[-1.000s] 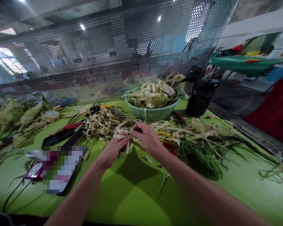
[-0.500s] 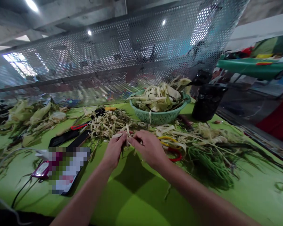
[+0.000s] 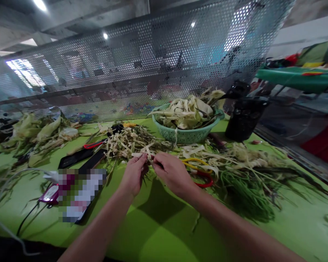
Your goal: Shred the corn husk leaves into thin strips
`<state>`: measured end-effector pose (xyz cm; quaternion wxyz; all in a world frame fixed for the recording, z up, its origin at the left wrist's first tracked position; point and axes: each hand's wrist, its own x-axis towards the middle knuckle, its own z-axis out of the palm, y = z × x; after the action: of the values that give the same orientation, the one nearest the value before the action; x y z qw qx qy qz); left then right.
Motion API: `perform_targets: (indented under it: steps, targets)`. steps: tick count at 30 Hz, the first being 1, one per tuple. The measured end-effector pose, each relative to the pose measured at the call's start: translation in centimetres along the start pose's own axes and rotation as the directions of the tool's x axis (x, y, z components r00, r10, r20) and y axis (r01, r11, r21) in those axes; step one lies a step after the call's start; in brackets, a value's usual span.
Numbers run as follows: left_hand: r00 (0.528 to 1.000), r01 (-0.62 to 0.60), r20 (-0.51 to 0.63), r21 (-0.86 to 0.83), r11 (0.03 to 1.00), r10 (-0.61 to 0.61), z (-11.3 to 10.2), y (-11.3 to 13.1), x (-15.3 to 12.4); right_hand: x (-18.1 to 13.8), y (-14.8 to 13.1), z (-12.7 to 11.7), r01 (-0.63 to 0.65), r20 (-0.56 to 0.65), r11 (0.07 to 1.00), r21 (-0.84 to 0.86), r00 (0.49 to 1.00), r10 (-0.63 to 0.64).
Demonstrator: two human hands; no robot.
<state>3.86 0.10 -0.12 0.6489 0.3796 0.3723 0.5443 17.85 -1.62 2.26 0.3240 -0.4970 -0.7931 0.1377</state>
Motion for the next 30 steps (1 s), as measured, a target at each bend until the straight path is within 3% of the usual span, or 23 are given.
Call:
perform_targets:
  steps: [9, 14, 17, 20, 23, 30]
  targets:
    - [1.000, 0.001, -0.025, -0.094, 0.996, -0.003, 0.0, 0.5, 0.0, 0.0, -0.5, -0.4, 0.046, 0.024, 0.999, -0.013, 0.999, -0.045]
    - [0.999, -0.053, -0.002, 0.062, 0.997, 0.053, -0.3, 0.7, 0.1, -0.1, -0.4, -0.8, 0.048, -0.030, 0.999, 0.019, 0.998, -0.048]
    - [0.989, -0.150, 0.027, 0.225, 0.963, 0.147, -0.5, 0.8, 0.3, 0.0, 0.0, -0.7, -0.061, -0.037, 0.957, 0.283, 0.997, 0.074]
    - [0.981, -0.195, 0.055, 0.277, 0.941, 0.187, -0.6, 0.8, 0.3, 0.1, 0.5, -0.3, -0.219, 0.089, 0.762, 0.610, 0.974, 0.209]
    - [0.981, -0.185, 0.109, 0.266, 0.946, 0.161, -0.6, 0.7, 0.1, 0.3, 0.7, 0.1, -0.256, 0.118, 0.667, 0.700, 0.962, 0.245]
    - [0.985, -0.154, 0.123, 0.274, 0.949, 0.124, -0.6, 0.6, -0.1, 0.5, 0.7, -0.3, -0.248, 0.109, 0.782, 0.572, 0.968, 0.228]
